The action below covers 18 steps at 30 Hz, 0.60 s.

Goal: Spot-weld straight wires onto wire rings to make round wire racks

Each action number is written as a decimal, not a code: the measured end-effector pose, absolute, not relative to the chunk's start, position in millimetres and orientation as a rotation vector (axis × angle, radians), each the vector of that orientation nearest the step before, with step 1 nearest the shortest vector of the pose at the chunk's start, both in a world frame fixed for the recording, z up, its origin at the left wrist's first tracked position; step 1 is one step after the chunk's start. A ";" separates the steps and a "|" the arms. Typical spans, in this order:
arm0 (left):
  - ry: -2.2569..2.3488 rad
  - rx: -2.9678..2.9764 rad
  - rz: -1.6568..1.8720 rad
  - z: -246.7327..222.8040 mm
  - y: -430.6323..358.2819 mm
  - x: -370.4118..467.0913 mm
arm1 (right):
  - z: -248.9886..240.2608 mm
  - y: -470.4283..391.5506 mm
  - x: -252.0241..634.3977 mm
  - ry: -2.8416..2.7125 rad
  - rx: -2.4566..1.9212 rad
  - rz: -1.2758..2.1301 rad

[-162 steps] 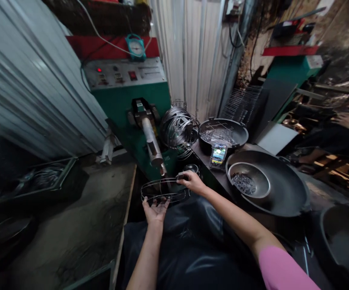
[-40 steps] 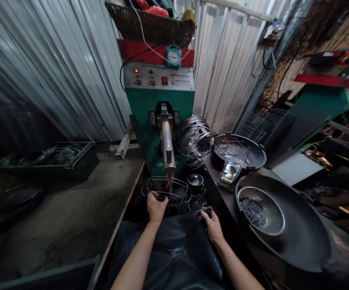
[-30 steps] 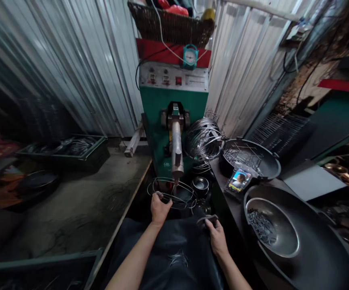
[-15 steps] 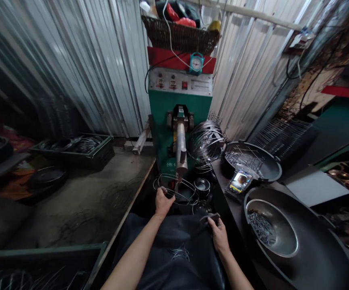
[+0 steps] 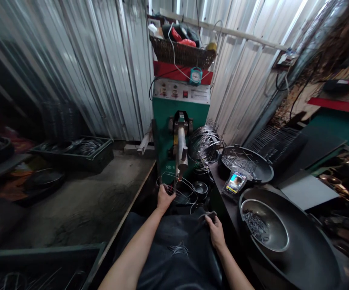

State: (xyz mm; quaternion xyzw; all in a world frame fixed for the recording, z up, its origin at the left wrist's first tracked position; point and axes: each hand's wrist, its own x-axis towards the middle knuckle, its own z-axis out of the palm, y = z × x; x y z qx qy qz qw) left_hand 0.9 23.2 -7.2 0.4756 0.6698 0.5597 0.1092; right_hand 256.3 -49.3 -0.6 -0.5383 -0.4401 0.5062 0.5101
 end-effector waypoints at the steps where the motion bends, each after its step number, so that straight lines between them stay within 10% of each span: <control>1: 1.958 1.403 1.642 -7.4 23.2 1.2 | 0.1 -49.2 256.2 -1.062 -1.299 1.221; 18: 1.989 1.826 1.418 6.9 -76.3 -34.3 | 22.5 -165.8 362.7 -0.634 -1.527 1.166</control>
